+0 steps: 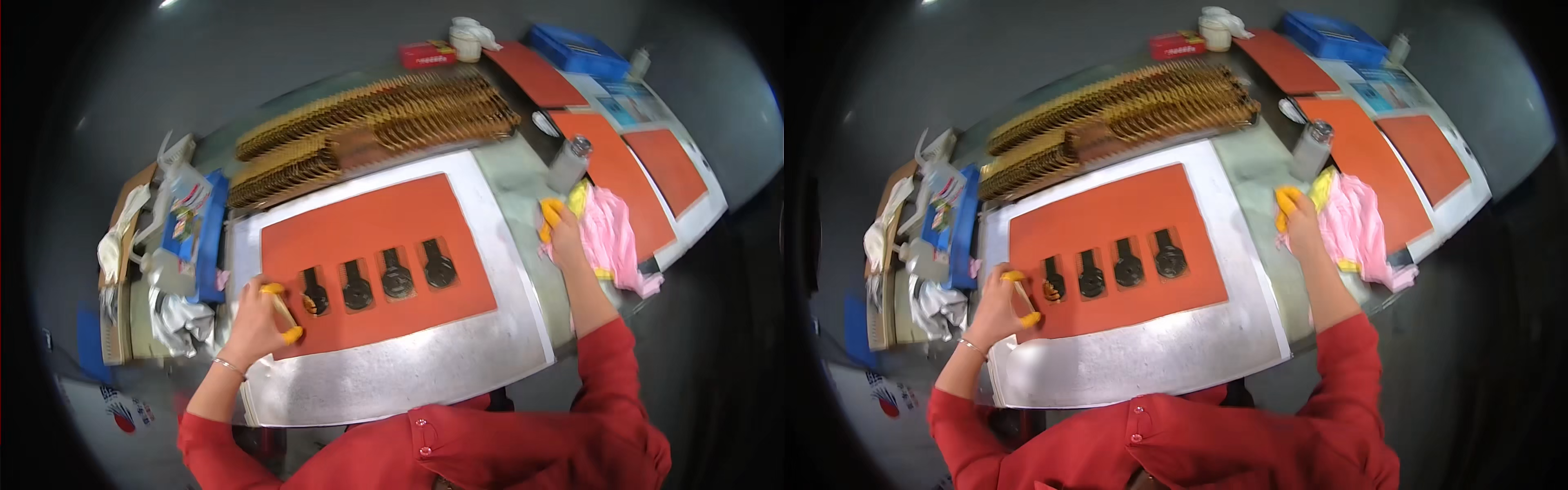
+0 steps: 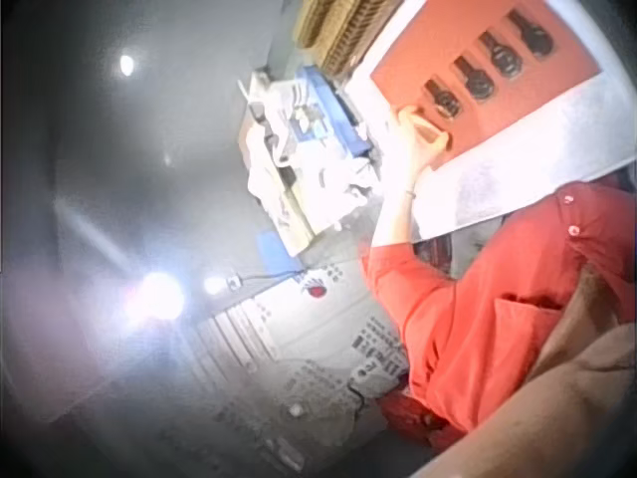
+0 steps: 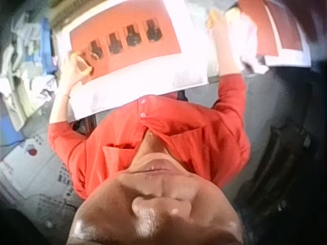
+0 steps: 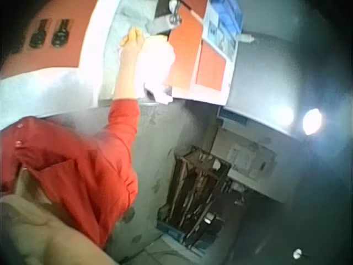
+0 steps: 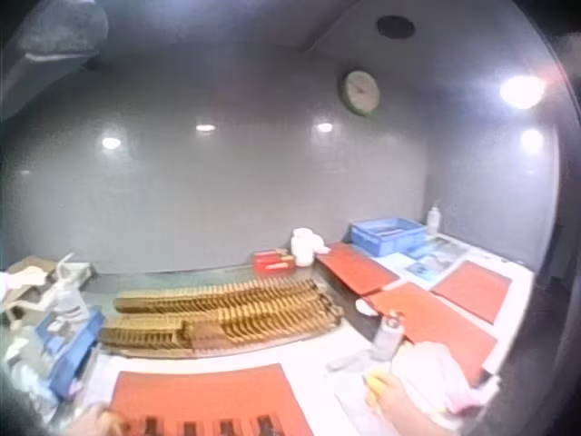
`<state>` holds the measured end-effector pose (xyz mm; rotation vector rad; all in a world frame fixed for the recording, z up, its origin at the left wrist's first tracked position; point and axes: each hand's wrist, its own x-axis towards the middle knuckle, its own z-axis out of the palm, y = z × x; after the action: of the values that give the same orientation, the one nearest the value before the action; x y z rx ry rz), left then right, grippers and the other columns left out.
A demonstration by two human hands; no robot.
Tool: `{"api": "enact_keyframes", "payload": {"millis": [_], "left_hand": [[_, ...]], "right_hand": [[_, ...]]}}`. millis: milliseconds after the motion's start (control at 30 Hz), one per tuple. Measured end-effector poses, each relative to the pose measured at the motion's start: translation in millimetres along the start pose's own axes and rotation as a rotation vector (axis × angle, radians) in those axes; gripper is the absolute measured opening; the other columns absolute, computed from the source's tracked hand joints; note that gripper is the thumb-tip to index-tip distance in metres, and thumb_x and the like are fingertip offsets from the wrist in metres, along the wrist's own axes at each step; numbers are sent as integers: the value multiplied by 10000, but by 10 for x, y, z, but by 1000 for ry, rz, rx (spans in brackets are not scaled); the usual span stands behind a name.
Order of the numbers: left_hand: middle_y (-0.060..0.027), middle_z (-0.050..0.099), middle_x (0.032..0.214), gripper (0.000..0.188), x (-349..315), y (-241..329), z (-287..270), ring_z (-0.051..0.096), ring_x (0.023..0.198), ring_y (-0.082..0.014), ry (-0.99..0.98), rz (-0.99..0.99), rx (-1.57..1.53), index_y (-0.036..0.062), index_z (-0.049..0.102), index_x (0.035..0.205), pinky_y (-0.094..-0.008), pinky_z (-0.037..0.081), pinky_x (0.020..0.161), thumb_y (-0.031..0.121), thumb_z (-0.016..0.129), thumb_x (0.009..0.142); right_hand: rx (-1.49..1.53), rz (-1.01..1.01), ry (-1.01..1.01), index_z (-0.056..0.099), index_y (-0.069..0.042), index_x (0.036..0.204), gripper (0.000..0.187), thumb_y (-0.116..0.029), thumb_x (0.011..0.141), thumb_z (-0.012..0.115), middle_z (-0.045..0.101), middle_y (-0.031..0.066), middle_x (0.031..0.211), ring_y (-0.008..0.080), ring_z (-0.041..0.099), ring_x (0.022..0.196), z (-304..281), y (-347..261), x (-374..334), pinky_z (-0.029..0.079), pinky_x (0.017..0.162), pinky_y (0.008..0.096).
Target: The person wipes four small dark decorative items arranged on a red mat using a yellow cloth and a pink cloth. They repeatedly rub each item, occasionally repositioning the mat and refilling the cloth with liquid from a squeeze bottle. The items remain on the mat throughout the process.
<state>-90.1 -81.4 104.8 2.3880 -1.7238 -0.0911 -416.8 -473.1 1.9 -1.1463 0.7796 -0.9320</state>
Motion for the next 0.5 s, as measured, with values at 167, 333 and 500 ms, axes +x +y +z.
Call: {"api": "enact_keyframes", "payload": {"millis": [167, 333, 500], "left_hand": [[-156, 408, 1281, 706, -239, -418, 220, 407, 1201, -336, 162, 14, -276, 59, 467, 1196, -393, 347, 1006, 117, 762, 557], [-151, 419, 1318, 738, -433, -680, 369, 400, 1227, -335, 203, 19, -292, 63, 453, 1242, -394, 331, 1024, 100, 750, 567], [-179, 424, 1316, 719, -548, -809, 471, 381, 1238, -327, 145, -35, -357, 40, 417, 1292, -401, 293, 1045, 221, 710, 661]], "right_hand": [[431, 136, -273, 547, -85, 865, 121, -159, 919, 468, 475, -7, 619, 91, 390, 455, -145, -61, 24, 302, 403, 238], [443, 316, -245, 514, -103, 805, 153, -161, 926, 440, 425, -21, 592, 81, 358, 440, 267, -249, -411, 280, 386, 230], [519, 459, -495, 505, -88, 838, 134, -173, 927, 455, 412, -16, 571, 65, 340, 425, 1080, -345, -812, 280, 378, 208]]}}
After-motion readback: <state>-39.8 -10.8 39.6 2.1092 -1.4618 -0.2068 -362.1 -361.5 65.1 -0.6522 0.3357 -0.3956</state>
